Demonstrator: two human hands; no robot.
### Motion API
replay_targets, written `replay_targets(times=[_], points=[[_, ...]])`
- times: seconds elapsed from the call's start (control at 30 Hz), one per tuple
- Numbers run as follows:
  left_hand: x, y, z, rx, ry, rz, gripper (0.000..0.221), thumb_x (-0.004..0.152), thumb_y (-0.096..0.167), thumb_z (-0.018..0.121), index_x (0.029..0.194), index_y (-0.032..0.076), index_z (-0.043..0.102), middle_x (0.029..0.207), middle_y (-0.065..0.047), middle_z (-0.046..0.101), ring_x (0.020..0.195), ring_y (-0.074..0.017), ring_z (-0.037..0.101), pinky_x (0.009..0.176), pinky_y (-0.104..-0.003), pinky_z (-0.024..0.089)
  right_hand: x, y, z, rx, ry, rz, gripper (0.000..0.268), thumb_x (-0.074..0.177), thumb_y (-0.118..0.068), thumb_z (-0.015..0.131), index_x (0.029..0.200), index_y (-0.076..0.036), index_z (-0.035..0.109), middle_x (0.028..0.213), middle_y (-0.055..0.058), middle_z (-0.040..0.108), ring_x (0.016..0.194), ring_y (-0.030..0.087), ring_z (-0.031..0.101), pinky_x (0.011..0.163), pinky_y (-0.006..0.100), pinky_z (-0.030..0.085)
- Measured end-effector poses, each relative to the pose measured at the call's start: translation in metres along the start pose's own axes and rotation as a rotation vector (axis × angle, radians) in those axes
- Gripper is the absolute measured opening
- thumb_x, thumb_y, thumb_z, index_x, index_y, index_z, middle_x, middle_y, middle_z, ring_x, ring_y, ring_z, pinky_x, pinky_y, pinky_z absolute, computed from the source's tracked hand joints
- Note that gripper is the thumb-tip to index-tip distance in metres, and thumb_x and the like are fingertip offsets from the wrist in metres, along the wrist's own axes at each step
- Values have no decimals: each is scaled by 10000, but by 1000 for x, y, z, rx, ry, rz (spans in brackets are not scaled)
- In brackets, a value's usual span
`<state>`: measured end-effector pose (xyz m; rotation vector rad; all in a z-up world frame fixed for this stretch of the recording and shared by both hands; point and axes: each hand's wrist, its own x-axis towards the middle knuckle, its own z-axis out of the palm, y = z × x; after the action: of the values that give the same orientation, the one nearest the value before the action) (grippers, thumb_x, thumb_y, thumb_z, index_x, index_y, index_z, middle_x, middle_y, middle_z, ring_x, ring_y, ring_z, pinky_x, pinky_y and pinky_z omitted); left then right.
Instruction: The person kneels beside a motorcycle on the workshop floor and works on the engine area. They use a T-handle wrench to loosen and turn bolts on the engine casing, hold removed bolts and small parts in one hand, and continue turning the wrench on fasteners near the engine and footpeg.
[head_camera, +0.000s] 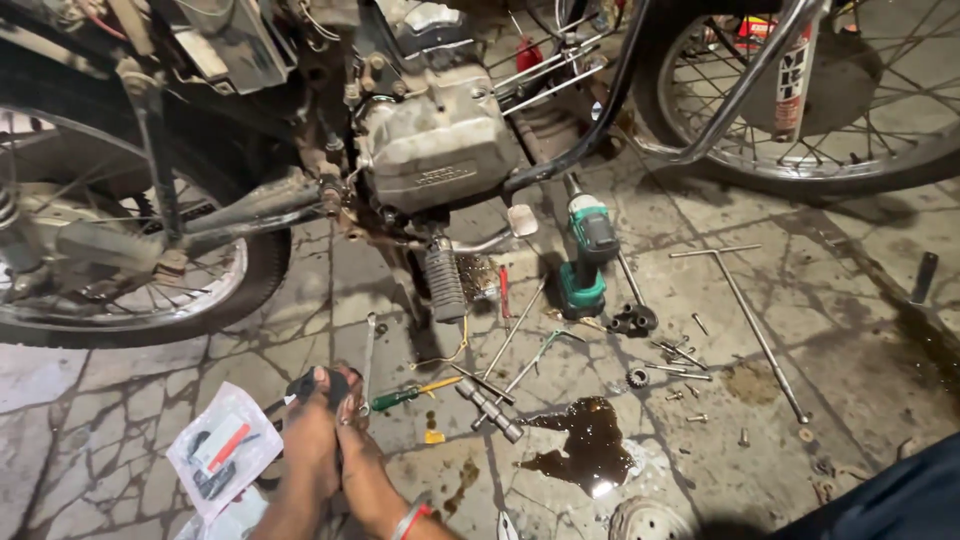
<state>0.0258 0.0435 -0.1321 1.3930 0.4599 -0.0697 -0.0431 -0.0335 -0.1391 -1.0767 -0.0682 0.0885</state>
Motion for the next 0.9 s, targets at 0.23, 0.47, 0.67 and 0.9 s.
replay_targets(times=[0.23,0.47,0.67,0.9], points=[[2,-11,-25,700,473,391,567,1120,438,601,970,-101,690,846,-251,689,762,-328,618,747,-414,477,-11,-25,-2,300,-158,134,804,1038,-596,235,1625,-47,220,1692,42,290,1550,148,254,1259,312,173],[20,-47,-91,742,405,242,602,1097,510,561,1023,-69,707,928,-358,696,944,-517,624,857,-586,493,-15,-65,-28,215,-161,358,907,939,-736,268,1526,-77,479,1304,179,680,1336,241,544,1109,384,335],[102,-209,-190,1372,316,579,463,758,409,670,1125,145,767,1168,-157,705,1123,-369,674,934,-503,521,13,45,-137,44,139,214,687,959,-568,551,1338,-1,641,1188,138,754,1087,293,721,978,377,552],[122,-181,-122,1149,243,289,480,752,401,832,1074,50,770,1040,-194,765,1056,-341,728,987,-426,548,-36,29,-136,-477,180,180,519,931,-457,673,1217,-31,744,1126,101,756,1024,224,706,917,329,533]])
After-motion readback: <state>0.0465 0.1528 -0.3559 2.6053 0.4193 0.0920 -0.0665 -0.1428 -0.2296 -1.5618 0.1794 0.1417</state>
